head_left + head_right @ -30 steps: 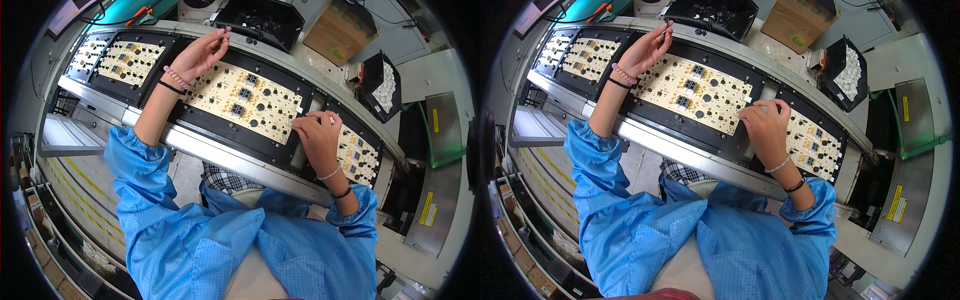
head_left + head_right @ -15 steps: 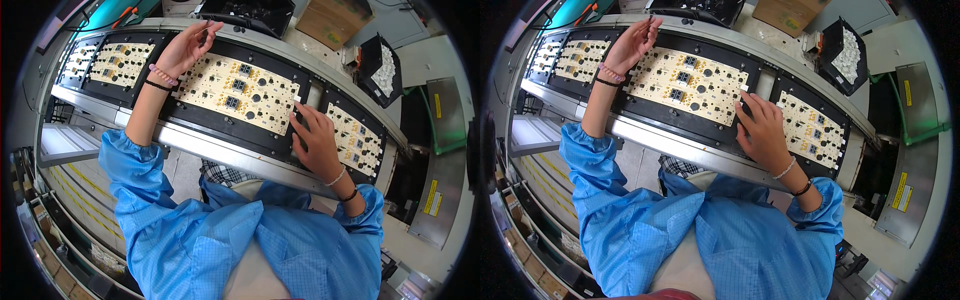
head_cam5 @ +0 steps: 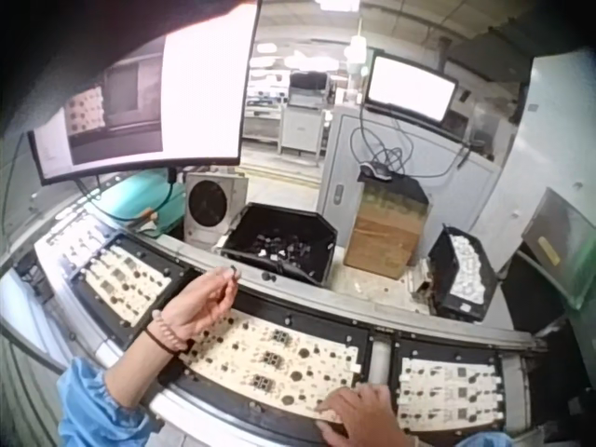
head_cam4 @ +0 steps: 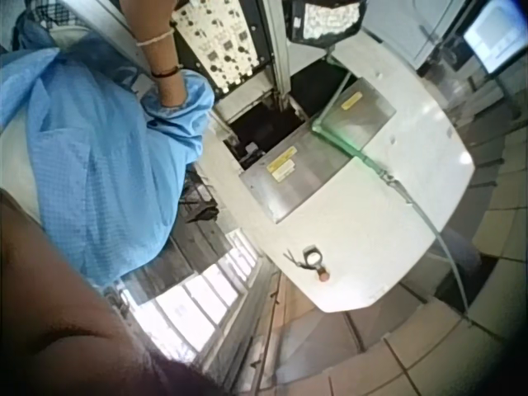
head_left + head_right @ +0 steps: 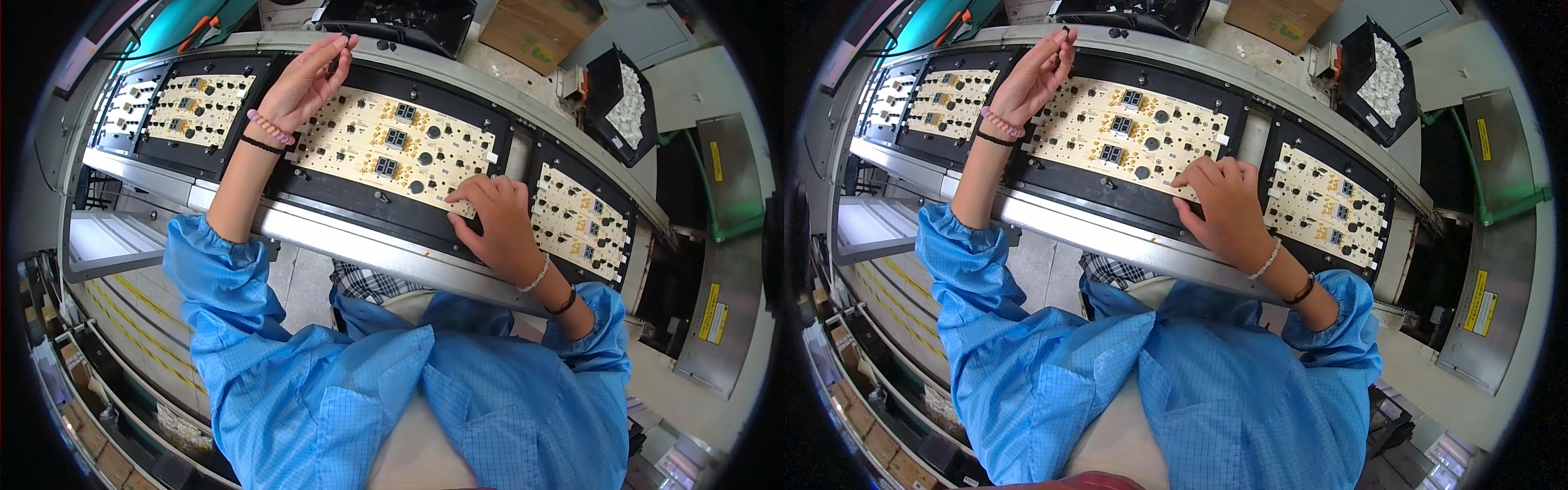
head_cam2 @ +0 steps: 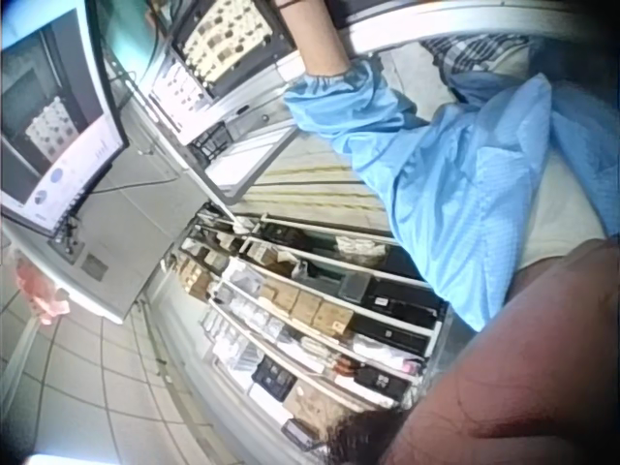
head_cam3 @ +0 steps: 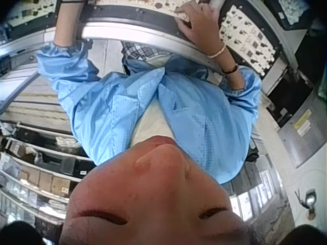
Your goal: Assembling components onto printed circuit boards at a conveyor-fed manual station.
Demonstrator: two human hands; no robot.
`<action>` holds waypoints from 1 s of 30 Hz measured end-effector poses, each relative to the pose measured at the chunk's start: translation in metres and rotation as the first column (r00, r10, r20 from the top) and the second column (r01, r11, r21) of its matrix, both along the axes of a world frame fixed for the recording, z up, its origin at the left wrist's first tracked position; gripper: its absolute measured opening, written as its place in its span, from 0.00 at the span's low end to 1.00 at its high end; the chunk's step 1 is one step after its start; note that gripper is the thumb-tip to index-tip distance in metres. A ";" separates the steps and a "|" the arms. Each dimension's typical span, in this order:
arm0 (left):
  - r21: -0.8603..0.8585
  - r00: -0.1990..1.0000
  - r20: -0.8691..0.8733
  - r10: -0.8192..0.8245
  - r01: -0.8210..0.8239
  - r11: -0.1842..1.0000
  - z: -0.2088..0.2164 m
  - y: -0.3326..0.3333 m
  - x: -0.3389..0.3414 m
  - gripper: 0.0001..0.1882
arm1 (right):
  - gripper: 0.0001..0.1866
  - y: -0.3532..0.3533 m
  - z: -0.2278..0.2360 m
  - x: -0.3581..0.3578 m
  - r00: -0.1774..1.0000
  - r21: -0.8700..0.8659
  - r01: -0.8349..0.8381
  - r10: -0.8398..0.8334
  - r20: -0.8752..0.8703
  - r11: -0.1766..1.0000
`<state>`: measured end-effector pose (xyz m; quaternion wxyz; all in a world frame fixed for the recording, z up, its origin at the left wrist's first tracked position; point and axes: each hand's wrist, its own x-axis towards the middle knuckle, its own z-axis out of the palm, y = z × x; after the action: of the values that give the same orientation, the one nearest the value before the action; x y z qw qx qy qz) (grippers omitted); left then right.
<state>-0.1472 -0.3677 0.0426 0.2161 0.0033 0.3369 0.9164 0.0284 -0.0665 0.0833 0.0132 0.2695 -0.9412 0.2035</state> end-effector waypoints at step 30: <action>0.075 0.985 -0.170 -0.042 0.055 0.996 -0.001 -0.002 0.020 0.07 | 0.13 0.318 0.008 -0.217 0.945 0.579 0.288 -0.130 -0.300 0.762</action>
<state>-0.1271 -0.3695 0.0419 0.2089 0.0976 0.3170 0.9200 -0.1884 0.2514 0.0912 0.0620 0.1743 -0.9710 -0.1516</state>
